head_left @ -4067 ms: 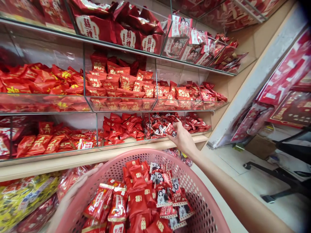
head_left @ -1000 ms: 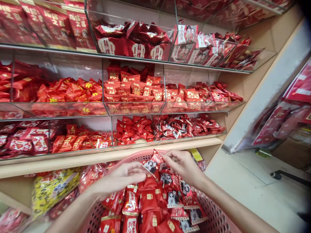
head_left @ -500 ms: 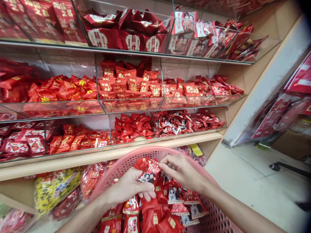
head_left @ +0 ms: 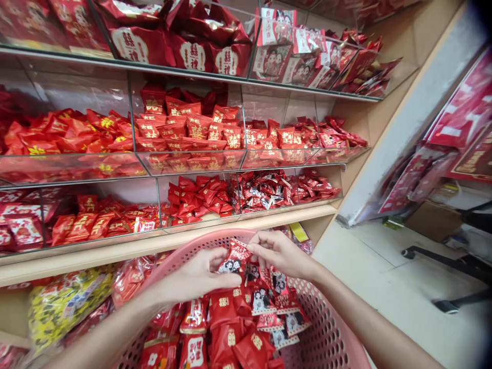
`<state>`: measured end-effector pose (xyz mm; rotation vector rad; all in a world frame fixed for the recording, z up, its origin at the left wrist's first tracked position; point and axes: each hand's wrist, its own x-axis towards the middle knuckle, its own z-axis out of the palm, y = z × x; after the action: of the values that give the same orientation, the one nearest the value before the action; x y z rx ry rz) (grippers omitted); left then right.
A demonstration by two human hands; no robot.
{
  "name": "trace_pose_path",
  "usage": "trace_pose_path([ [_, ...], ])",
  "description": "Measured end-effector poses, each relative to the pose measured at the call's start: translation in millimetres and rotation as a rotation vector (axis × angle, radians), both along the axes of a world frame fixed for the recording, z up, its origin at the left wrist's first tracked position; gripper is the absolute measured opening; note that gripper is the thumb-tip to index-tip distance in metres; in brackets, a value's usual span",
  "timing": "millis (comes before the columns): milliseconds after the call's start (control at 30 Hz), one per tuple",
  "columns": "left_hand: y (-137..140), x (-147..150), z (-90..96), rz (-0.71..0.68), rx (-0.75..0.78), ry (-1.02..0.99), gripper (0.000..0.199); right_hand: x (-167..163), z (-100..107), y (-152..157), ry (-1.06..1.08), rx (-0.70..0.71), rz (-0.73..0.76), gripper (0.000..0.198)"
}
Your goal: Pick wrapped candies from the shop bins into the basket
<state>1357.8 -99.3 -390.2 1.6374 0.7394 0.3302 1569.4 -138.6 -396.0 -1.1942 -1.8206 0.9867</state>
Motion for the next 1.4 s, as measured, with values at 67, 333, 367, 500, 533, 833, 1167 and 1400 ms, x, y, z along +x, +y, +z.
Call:
trace_pose_path([
  [67,0.4,11.4,4.7,0.039,0.067,-0.077,0.039,3.5,0.5,-1.0,-0.039,-0.006,0.022,0.028],
  [333,6.8,67.2,-11.7,0.12,0.094,-0.112,0.026,38.6,-11.4,-14.5,0.07,0.159,-0.317,0.024],
  [367,7.6,75.7,-15.4,0.128,0.115,-0.104,0.024,44.6,-16.9,-17.7,0.106,0.16,-0.37,0.026],
  [500,9.2,110.2,-31.7,0.114,0.292,-0.085,0.019,58.7,-38.0,-30.0,0.26,0.091,-0.444,0.033],
  [533,8.8,117.6,-35.8,0.109,0.348,-0.074,0.018,59.7,-41.5,-32.1,0.29,0.082,-0.45,0.033],
  [833,-5.4,131.6,-52.2,0.136,0.72,0.179,0.017,61.1,-42.8,-34.0,0.461,0.022,-0.547,0.038],
  [1167,0.1,121.9,-46.5,0.081,0.955,0.319,0.018,62.4,-41.9,-35.7,0.501,-0.006,-0.558,0.04],
  [1400,53.2,58.9,-27.5,0.262,1.164,0.518,0.025,62.9,-48.6,-33.3,0.313,0.029,-0.508,0.039],
])
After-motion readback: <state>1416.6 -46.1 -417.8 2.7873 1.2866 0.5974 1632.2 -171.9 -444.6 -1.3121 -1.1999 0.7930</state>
